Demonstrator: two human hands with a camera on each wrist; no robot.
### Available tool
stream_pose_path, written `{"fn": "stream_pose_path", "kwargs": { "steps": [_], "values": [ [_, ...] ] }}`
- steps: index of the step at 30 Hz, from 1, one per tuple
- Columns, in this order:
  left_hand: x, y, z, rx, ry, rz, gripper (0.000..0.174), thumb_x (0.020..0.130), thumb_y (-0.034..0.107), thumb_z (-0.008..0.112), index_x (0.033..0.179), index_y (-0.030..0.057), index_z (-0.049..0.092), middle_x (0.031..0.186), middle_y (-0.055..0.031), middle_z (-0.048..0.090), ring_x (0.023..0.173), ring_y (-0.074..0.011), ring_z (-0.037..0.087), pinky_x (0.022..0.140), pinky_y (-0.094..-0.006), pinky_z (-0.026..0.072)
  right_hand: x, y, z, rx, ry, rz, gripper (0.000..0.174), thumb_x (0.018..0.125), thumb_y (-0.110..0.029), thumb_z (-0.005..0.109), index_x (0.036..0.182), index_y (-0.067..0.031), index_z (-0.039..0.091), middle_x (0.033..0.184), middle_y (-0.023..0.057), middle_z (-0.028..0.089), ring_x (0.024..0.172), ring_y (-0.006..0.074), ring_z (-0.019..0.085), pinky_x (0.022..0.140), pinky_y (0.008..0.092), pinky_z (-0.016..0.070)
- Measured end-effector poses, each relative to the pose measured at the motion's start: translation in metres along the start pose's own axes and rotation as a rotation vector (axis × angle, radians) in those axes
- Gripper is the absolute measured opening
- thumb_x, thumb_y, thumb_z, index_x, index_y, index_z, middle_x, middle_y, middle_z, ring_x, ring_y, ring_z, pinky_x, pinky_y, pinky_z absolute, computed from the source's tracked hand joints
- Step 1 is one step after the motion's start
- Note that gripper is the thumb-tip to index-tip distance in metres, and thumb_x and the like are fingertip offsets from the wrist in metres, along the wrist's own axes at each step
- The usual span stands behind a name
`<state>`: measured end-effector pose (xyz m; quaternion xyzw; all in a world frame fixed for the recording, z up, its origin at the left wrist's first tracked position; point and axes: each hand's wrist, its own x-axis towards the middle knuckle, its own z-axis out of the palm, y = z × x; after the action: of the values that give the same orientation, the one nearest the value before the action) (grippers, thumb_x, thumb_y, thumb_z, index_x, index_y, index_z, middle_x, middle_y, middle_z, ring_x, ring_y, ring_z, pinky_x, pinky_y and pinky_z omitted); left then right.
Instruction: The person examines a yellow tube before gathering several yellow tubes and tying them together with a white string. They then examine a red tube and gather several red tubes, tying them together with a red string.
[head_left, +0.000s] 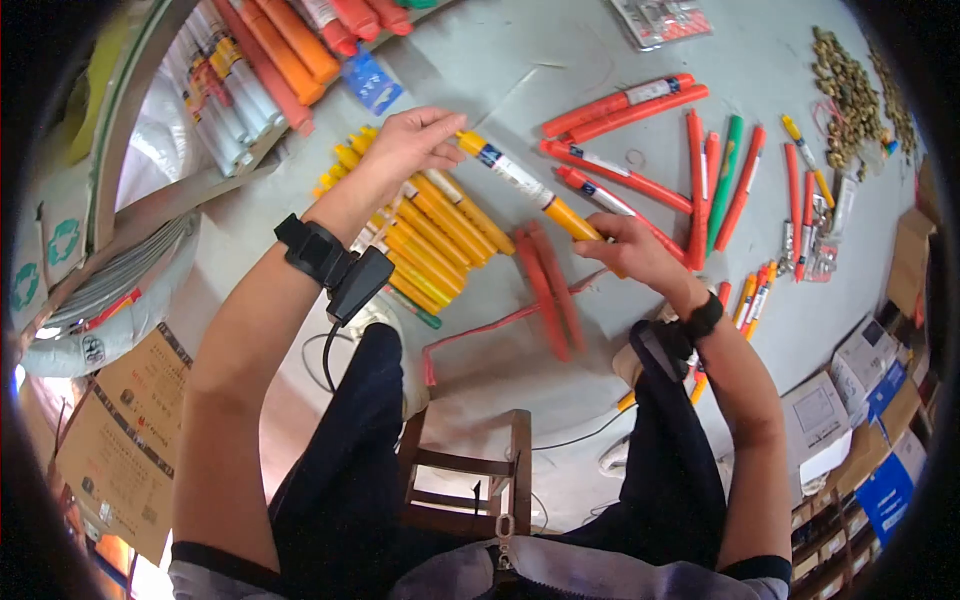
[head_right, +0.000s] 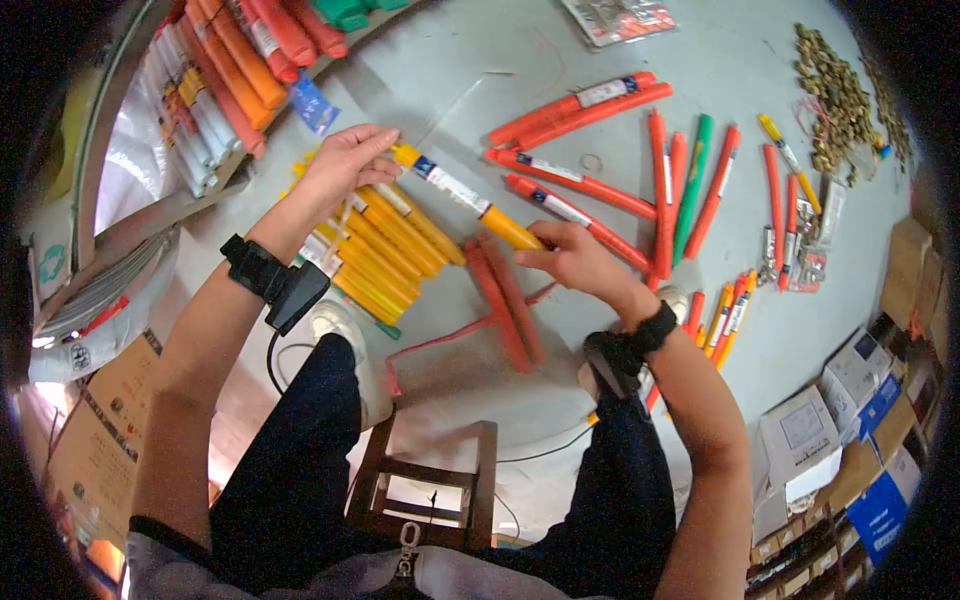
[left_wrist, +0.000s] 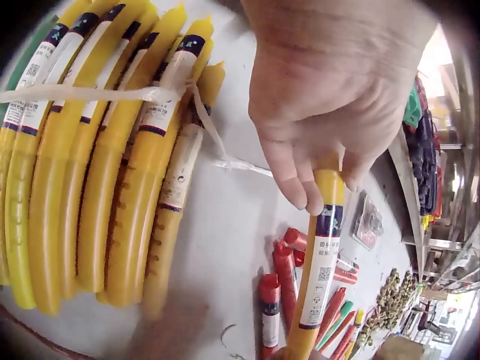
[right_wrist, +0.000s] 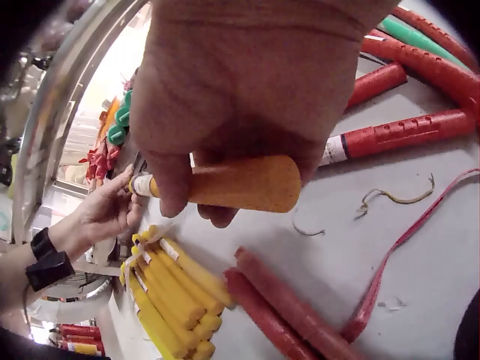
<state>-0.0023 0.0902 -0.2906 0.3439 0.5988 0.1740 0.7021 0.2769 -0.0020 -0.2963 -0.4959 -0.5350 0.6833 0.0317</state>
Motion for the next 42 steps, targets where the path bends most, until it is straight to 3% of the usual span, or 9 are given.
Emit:
{"fn": "stream_pose_path", "kwargs": {
  "steps": [6,8,12,21,30,32,36,37,42],
  "values": [
    [-0.034,-0.025,-0.055,0.538,0.230,0.212,0.031,0.078,0.035,0.057,0.083,0.0044,0.060,0.065,-0.0005,0.056,0.060,-0.0116,0.054,0.050,-0.0244,0.0398,0.004,-0.014,0.014,0.254,-0.026,0.053,0.032,0.075,-0.033,0.063,0.085,-0.0019,0.060,0.062,-0.0014,0.048,0.056,0.0073,0.043,0.047,0.0220,0.0349],
    [-0.060,-0.019,-0.046,1.243,0.263,0.081,0.034,0.074,0.041,0.058,0.079,0.0078,0.059,0.068,-0.0035,0.057,0.061,-0.0166,0.056,0.051,-0.0289,0.0421,0.008,-0.018,0.016,0.277,-0.070,0.071,0.032,0.074,-0.032,0.064,0.087,-0.0024,0.061,0.064,-0.0003,0.051,0.056,0.0079,0.045,0.048,0.0222,0.0363],
    [-0.060,-0.062,-0.049,1.450,0.178,0.361,0.030,0.072,0.039,0.058,0.078,0.0101,0.059,0.074,-0.0070,0.059,0.069,-0.0221,0.058,0.055,-0.0340,0.0451,0.017,-0.023,0.022,0.173,-0.127,0.159,0.029,0.074,-0.027,0.065,0.088,-0.0023,0.061,0.067,0.0019,0.052,0.060,0.0083,0.046,0.054,0.0258,0.0386],
    [-0.061,-0.053,-0.093,0.136,0.139,0.113,0.030,0.088,0.030,0.042,0.086,0.0018,0.052,0.066,-0.0026,0.055,0.050,-0.0056,0.048,0.046,-0.0169,0.0387,0.041,-0.036,0.054,-0.265,-0.183,-0.208,0.029,0.071,-0.026,0.065,0.075,0.0003,0.055,0.071,0.0116,0.051,0.067,0.0243,0.049,0.059,0.0324,0.0388],
    [-0.056,-0.055,-0.057,0.386,-0.043,0.176,0.026,0.083,0.025,0.051,0.090,0.0004,0.053,0.071,-0.0065,0.058,0.061,-0.0132,0.055,0.056,-0.0248,0.0449,0.093,-0.049,0.129,-0.500,0.021,-0.137,0.025,0.069,-0.020,0.063,0.086,-0.0037,0.052,0.082,0.0156,0.054,0.077,0.0326,0.055,0.065,0.0397,0.0438],
    [-0.051,-0.053,-0.055,0.746,-0.070,0.227,0.019,0.079,0.016,0.054,0.089,-0.0001,0.054,0.076,-0.0128,0.059,0.067,-0.0195,0.058,0.061,-0.0300,0.0457,0.089,-0.037,0.132,-0.496,0.172,-0.490,0.026,0.070,-0.020,0.061,0.091,-0.0065,0.054,0.084,0.0125,0.054,0.077,0.0308,0.056,0.064,0.0394,0.0442],
    [-0.038,-0.053,-0.046,0.769,-0.048,0.282,0.029,0.077,0.009,0.052,0.105,0.0019,0.052,0.081,-0.0106,0.059,0.069,-0.0161,0.058,0.064,-0.0265,0.0464,0.052,-0.046,0.083,-0.680,0.085,-0.262,0.027,0.072,-0.019,0.058,0.097,-0.0092,0.055,0.088,0.0096,0.055,0.076,0.0284,0.056,0.063,0.0380,0.0449],
    [-0.036,-0.047,-0.042,0.694,0.021,0.289,0.026,0.075,0.010,0.054,0.099,0.0019,0.055,0.086,-0.0152,0.058,0.078,-0.0248,0.057,0.066,-0.0308,0.0447,0.047,-0.033,0.069,-0.618,0.151,-0.319,0.025,0.073,-0.020,0.057,0.096,-0.0096,0.056,0.087,0.0086,0.056,0.075,0.0276,0.057,0.062,0.0372,0.0452],
    [-0.025,-0.013,-0.007,0.560,0.086,0.377,0.022,0.077,0.011,0.054,0.097,0.0010,0.056,0.073,-0.0104,0.059,0.067,-0.0170,0.057,0.061,-0.0257,0.0438,-0.014,0.028,-0.020,-0.372,0.718,-0.254,0.015,0.073,-0.008,0.055,0.088,-0.0068,0.059,0.086,0.0099,0.058,0.080,0.0275,0.056,0.068,0.0345,0.0463]
  ]
}}
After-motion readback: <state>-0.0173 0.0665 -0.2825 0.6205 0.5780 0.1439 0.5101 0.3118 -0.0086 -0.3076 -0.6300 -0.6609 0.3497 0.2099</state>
